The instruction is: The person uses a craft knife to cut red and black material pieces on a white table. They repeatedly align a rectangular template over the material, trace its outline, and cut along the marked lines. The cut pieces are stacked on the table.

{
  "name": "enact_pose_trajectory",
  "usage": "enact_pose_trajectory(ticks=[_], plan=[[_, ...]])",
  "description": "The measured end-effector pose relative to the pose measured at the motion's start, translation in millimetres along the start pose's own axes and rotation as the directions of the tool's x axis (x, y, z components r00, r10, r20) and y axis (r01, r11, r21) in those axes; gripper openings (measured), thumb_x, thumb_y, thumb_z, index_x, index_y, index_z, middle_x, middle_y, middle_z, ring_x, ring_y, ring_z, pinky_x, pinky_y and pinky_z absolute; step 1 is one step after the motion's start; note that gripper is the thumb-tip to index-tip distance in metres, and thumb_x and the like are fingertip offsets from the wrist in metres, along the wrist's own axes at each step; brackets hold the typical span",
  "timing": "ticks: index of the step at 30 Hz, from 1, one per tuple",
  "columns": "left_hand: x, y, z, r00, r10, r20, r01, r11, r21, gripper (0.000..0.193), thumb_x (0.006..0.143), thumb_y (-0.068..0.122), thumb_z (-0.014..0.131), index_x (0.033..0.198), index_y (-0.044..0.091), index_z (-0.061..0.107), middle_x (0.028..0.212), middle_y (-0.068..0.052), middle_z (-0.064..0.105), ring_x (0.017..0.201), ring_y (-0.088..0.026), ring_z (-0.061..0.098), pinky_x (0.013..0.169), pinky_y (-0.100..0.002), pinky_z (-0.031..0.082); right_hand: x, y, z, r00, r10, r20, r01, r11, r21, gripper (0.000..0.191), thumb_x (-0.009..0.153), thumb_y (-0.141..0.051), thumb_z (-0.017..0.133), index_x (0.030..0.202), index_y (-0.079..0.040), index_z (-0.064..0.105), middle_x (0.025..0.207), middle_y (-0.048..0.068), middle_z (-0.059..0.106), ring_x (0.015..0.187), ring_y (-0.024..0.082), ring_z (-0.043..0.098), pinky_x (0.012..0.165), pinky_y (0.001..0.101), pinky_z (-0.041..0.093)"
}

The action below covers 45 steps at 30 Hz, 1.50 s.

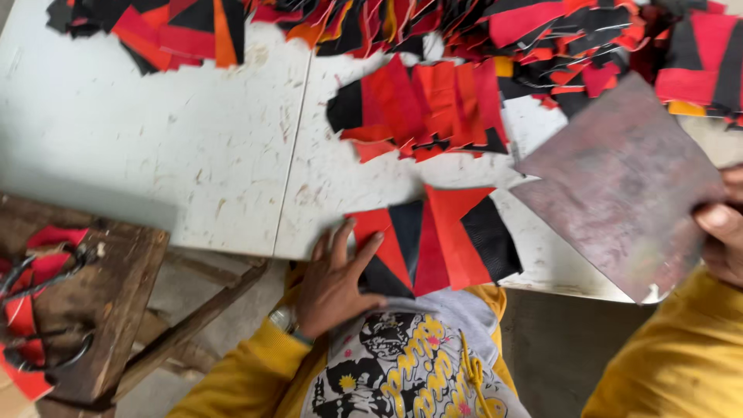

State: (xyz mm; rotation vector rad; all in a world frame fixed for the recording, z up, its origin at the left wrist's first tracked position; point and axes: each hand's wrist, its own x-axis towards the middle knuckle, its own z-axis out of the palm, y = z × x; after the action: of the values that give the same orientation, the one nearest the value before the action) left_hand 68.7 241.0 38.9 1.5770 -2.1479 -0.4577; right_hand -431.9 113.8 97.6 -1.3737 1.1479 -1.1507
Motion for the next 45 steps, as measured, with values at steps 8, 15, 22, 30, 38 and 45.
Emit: enact_pose_trajectory(ticks=[8,15,22,30,38,45], plan=[[55.7,-70.1,11.6,0.954,0.219,0.205,-0.167,0.955,-0.246,0.108,0.052,0.042,0.099,0.143,0.009,0.051,0.156,-0.03,0.029,0.143,-0.044,0.035,0.115,-0.043,0.036,44.0,-31.1,110.2,0.969,-0.206,0.134,0.151,0.93,0.336,0.044,0.093,-0.012,0.079,0.128,-0.007,0.055,0.114,0.007,0.072,0.093,0.01,0.069,0.087,0.0262,0.055],[83.1,-85.1,-11.2,0.977,0.178,0.114,-0.124,0.918,-0.376,0.117,0.052,0.043,0.095,0.151,0.005,0.044,0.152,-0.022,0.04,0.143,-0.038,0.04,0.114,-0.044,0.038,63.6,4.1,197.3,0.845,0.344,0.408,-0.047,0.81,-0.585,0.037,0.083,-0.017,0.081,0.117,-0.004,0.075,0.092,0.008,0.076,0.086,0.018,0.068,0.081,0.0329,0.052],[69.2,-58.6,-14.0,0.968,0.127,0.218,-0.059,0.954,-0.294,0.077,0.069,0.042,0.087,0.138,0.017,0.066,0.156,-0.016,0.042,0.142,-0.033,0.043,0.113,-0.042,0.04,23.9,-9.5,186.6,0.953,-0.24,0.185,0.296,0.617,-0.729,0.036,0.083,-0.012,0.086,0.115,-0.001,0.073,0.109,0.019,0.069,0.099,0.029,0.067,0.087,0.038,0.053],[69.0,-47.8,-7.9,0.971,0.225,0.084,-0.215,0.97,-0.114,0.089,0.059,0.048,0.091,0.134,0.009,0.064,0.143,-0.017,0.05,0.132,-0.035,0.048,0.107,-0.046,0.039,-68.6,37.0,158.1,0.952,-0.245,0.182,0.302,0.676,-0.672,0.029,0.079,-0.008,0.084,0.107,-0.005,0.075,0.114,0.012,0.076,0.11,0.026,0.07,0.095,0.0388,0.053],[77.1,-59.3,-5.8,0.971,0.214,0.107,-0.17,0.931,-0.323,0.069,0.086,0.033,0.078,0.146,0.005,0.055,0.142,-0.014,0.056,0.131,-0.032,0.056,0.108,-0.04,0.046,-77.1,35.8,149.3,0.952,-0.254,0.17,0.297,0.634,-0.714,0.033,0.08,-0.002,0.068,0.111,-0.009,0.075,0.128,0.008,0.073,0.119,0.027,0.067,0.106,0.0408,0.049],[72.4,-71.4,6.9,0.984,0.174,0.022,-0.161,0.944,-0.287,0.059,0.09,0.023,0.074,0.142,0.003,0.055,0.14,-0.013,0.057,0.125,-0.033,0.059,0.104,-0.04,0.048,-87.5,42.5,167.7,0.949,-0.284,0.135,0.29,0.624,-0.725,0.038,0.081,-0.016,0.077,0.119,-0.009,0.071,0.132,0.012,0.068,0.126,0.031,0.062,0.109,0.0416,0.047]])
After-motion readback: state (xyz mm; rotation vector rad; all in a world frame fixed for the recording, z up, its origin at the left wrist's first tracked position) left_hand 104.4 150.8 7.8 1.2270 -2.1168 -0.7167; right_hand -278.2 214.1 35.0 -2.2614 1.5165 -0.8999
